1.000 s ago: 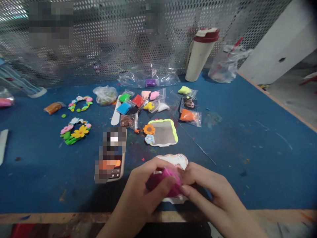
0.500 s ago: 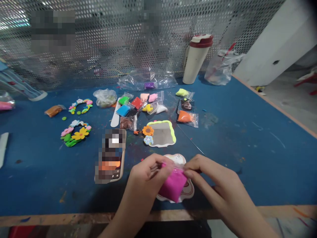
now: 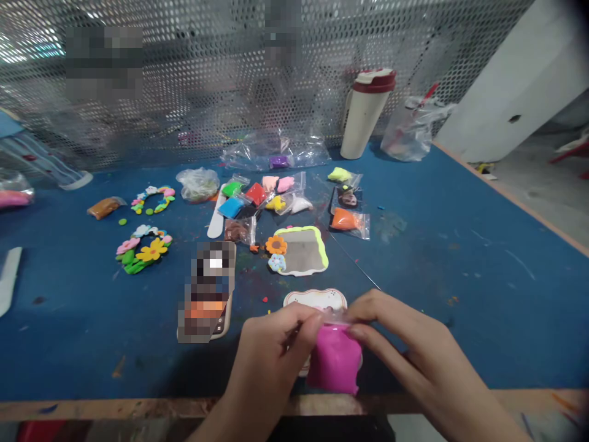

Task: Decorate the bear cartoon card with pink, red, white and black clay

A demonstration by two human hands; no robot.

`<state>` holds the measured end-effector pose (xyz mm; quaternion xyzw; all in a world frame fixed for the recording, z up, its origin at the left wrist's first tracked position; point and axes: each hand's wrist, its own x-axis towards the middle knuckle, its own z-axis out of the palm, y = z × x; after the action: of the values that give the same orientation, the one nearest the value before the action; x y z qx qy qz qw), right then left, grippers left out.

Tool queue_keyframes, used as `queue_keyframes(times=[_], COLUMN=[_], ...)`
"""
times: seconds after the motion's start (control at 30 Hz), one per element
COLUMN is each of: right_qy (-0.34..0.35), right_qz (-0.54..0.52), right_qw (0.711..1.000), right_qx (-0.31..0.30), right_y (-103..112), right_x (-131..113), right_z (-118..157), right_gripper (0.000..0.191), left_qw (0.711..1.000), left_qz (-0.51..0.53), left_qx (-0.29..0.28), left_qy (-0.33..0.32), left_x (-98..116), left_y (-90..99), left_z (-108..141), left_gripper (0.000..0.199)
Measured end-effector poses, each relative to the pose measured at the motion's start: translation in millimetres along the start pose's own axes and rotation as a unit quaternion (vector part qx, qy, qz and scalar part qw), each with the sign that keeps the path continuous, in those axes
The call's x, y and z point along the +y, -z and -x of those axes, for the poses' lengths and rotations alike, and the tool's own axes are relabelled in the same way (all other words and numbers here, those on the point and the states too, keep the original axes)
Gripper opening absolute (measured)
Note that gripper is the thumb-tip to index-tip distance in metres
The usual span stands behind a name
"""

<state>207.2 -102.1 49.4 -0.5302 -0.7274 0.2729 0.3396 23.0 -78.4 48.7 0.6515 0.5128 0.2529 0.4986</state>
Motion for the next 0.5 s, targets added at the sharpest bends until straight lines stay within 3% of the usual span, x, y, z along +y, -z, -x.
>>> queue_keyframes(times=[0.2,0.37,0.5], right_qy=[0.031,0.065,0.074], right_qz=[0.016,0.079,0.122], right_qw=[0.999,0.994,0.99], right_qx=[-0.006,0.03,0.016], right_y=[4.4,-0.4,-4.5], right_x=[2.8,0.6,1.0], right_z=[3.8,9.2,8.2], right_gripper=[0.016,0.019,0.018], left_qw=[0.998,0.995,0.992], left_qz=[0.001,-0.065,-0.085], left_qx=[-0.046,-0.032,-0.013], left_qy=[-0.04,-0.07,-0.088], left_x=[-0.4,1.5,2.9], left_y=[-1.4,-2.7,-6.1], left_z=[-1.9,-3.6,-4.8], left_gripper=[0.02,0.022,0.022])
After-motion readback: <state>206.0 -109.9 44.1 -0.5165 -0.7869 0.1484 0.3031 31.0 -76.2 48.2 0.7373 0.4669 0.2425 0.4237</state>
